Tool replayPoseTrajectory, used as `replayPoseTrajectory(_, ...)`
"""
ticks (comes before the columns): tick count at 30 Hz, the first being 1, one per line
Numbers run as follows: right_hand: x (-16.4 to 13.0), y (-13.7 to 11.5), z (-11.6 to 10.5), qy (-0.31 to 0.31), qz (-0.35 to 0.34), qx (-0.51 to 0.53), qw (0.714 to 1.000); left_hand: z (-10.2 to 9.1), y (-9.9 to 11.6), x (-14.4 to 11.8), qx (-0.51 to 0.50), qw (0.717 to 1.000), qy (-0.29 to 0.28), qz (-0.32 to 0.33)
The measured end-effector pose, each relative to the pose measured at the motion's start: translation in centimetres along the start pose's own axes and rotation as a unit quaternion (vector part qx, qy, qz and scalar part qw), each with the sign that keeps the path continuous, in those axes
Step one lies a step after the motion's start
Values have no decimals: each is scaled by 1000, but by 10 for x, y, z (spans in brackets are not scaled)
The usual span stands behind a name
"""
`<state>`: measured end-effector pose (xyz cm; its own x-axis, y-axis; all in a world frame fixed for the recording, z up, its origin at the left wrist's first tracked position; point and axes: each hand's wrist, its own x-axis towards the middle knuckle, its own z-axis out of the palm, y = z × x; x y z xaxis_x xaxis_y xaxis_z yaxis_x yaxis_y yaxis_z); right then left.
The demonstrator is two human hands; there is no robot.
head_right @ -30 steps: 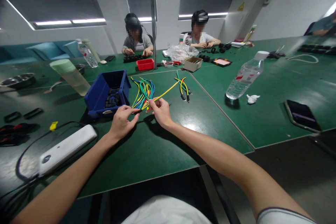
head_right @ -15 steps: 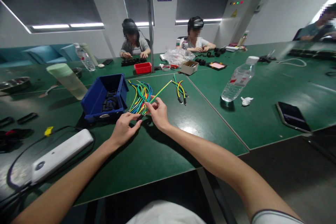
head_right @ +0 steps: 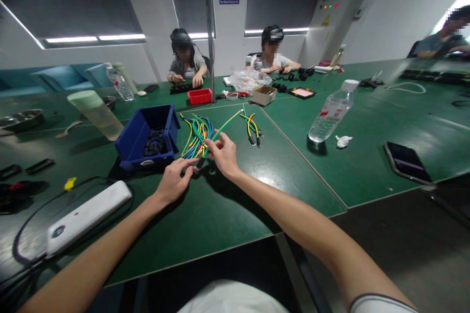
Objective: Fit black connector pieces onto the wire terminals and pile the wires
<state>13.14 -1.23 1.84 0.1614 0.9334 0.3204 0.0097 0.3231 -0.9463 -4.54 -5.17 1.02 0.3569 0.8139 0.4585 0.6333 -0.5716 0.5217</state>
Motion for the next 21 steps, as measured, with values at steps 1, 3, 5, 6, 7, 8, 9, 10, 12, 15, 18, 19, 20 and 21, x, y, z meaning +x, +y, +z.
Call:
replayPoseTrajectory(1, 1, 0, -1, 3, 0, -2, 1000, -1, -1, 0, -6, 1000, 2, 0)
replayPoseTrajectory(3, 3, 0, -2, 7, -1, -4, 1000, -2, -1, 0, -13, 1000, 10, 1)
replayPoseTrajectory(5, 5, 1, -4, 8, -2, -9, 1000, -4, -2, 1, -8, 1000, 27, 4)
replayPoseTrajectory(6, 6, 1, -5, 7, -4, -13, 1000, -6, -2, 1, -2, 999, 39, 5)
replayPoseTrajectory(7, 7, 2, -6, 4, -6, -18, 1000, -7, -2, 2, 6, 999, 53, 6)
replayPoseTrajectory(8, 8, 2, -7, 0, -8, -24, 1000, -9, -3, 2, 16, 997, 71, 5)
replayPoseTrajectory(9, 10, 3, -8, -6, -10, -31, 999, -11, -3, 3, 28, 996, 90, 4)
replayPoseTrajectory(10, 11, 4, -9, -13, -12, -39, 999, -13, -5, 4, 40, 993, 111, 2)
replayPoseTrajectory(12, 14, 5, -12, -27, -15, -57, 998, -18, -8, 5, 68, 986, 152, -5)
replayPoseTrajectory(15, 20, 6, -17, -40, -16, -87, 995, -24, -13, 8, 116, 973, 198, -22)
replayPoseTrajectory(18, 26, 7, -24, -38, -20, -115, 992, -30, -18, 11, 167, 961, 216, -39)
replayPoseTrajectory(19, 28, 7, -27, -35, -21, -121, 992, -32, -20, 11, 183, 958, 217, -43)
replayPoseTrajectory(20, 30, 7, -29, -34, -21, -127, 991, -34, -21, 12, 197, 955, 216, -46)
replayPoseTrajectory(21, 32, 7, -32, -33, -20, -135, 990, -36, -22, 13, 212, 952, 213, -49)
